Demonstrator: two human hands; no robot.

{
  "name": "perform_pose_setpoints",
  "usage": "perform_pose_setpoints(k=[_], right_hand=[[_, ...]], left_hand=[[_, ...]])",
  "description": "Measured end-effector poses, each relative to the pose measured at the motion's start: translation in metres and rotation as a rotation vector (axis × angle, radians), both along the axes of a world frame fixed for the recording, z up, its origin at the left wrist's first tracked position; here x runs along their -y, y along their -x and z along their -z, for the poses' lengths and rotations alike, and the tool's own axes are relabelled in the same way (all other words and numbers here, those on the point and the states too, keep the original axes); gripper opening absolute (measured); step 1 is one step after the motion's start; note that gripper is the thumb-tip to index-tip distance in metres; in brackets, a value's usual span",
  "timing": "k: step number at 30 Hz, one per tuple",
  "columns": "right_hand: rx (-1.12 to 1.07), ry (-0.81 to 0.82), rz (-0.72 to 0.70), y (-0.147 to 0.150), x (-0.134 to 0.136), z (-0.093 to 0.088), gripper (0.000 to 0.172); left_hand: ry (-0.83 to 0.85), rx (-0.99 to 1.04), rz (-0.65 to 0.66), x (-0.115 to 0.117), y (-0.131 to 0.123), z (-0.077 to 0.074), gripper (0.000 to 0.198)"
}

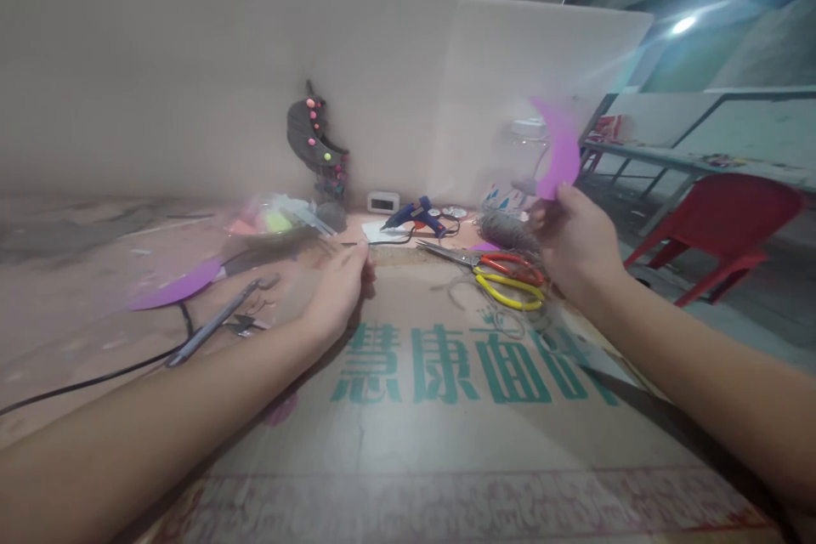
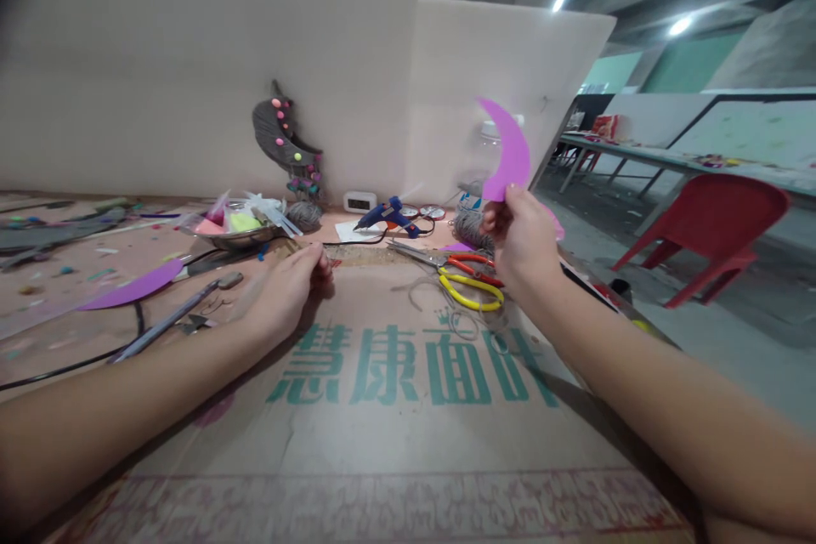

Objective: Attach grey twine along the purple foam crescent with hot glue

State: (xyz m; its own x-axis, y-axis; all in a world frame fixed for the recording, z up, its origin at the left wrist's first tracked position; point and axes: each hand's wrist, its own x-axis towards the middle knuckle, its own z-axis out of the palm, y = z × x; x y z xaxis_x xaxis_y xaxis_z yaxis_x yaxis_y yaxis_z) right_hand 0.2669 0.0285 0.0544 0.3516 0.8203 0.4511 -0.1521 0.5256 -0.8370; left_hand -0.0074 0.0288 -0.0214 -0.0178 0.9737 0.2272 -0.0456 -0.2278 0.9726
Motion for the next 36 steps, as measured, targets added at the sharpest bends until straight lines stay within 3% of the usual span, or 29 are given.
perform_pose_setpoints(k=[4, 7, 12, 18, 28, 36], right_hand=[[0.171, 0.142, -0.132, 0.029, 0.018, 0.025, 0.028], [0.416, 0.238, -0.259, 0.052, 0.033, 0.041, 0.028], [0.593, 0.329, -0.323, 0.063, 0.046, 0.048, 0.029], [0.607, 0.377, -0.334, 0.062, 0.045, 0.050, 0.034], [0.509, 0.328, -0.266, 0.053, 0.033, 0.056, 0.031], [0.437, 0.371, -0.233, 0.052, 0.029, 0.058, 0.033]], left_hand=[[-0.027, -0.181, 0.073, 0.007, -0.002, -0.007, 0.032], [-0.050, -0.310, 0.079, 0.012, -0.002, -0.014, 0.025], [-0.037, -0.250, 0.079, 0.014, -0.003, -0.016, 0.025], [-0.059, -0.225, 0.013, 0.012, -0.003, -0.015, 0.023], [-0.108, -0.276, 0.072, 0.013, -0.001, -0.014, 0.034], [-0.004, -0.266, 0.091, 0.017, -0.001, -0.016, 0.028]])
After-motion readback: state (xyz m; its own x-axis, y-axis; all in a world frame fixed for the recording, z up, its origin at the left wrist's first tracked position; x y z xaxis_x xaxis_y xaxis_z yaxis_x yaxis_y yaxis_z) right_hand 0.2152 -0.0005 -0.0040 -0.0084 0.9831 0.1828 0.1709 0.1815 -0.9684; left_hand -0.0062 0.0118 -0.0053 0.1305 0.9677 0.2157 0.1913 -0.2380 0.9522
